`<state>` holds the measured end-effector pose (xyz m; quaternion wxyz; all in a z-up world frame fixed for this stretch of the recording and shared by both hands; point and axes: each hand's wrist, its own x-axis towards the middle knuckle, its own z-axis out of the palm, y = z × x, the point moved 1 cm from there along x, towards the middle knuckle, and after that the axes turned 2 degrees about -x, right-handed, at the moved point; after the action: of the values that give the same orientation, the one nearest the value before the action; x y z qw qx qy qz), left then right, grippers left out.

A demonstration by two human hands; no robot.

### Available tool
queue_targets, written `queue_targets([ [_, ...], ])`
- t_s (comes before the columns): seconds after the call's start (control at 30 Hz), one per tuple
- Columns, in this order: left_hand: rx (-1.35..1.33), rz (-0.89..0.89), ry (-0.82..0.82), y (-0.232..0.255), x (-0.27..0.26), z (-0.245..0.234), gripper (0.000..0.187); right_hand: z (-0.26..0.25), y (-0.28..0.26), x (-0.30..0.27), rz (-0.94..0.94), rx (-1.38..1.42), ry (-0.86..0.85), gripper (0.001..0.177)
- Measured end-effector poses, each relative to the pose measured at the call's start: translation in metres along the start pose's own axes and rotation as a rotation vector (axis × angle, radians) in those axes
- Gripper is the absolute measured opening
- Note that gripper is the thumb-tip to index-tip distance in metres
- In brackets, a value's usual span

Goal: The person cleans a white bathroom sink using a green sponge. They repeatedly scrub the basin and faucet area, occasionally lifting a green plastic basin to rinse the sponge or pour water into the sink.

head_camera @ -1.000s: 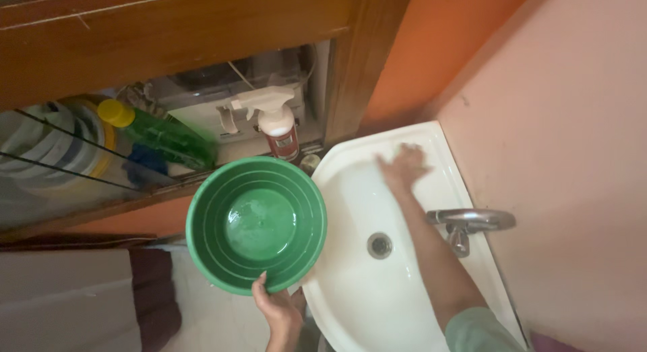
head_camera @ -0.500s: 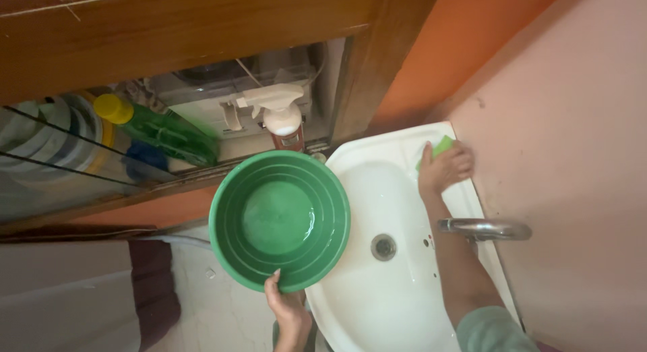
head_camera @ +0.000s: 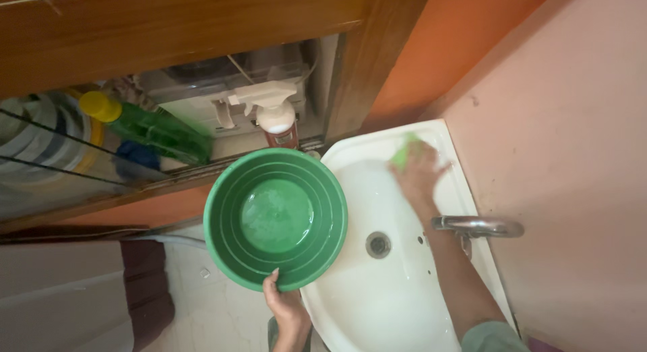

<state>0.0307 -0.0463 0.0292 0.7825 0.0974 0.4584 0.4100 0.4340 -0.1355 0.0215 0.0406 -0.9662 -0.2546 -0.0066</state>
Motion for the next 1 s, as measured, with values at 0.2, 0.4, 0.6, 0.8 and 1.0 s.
queue_targets([
  [0.2,0.048,-0.034,0.087,0.016,-0.014,0.011,0.046,0.049,-0.034,0.025,0.023,0.037,0.024,0.088],
  [0.4,0.013,0.030,0.018,0.017,-0.019,0.012,0.047,0.075,-0.154,-0.088,-1.025,0.265,-0.021,0.076],
  [0.6,0.011,0.022,-0.015,0.020,-0.023,0.007,0.049,0.037,-0.097,-0.011,-0.466,-0.202,0.112,0.078],
  [0.8,0.020,-0.057,0.074,0.033,-0.029,0.009,0.050,-0.009,0.016,0.005,0.127,-0.021,0.045,0.089],
  [1.0,-0.021,-0.079,0.026,0.028,-0.022,-0.001,0.049,0.041,-0.047,0.005,-0.011,0.055,0.076,0.094],
])
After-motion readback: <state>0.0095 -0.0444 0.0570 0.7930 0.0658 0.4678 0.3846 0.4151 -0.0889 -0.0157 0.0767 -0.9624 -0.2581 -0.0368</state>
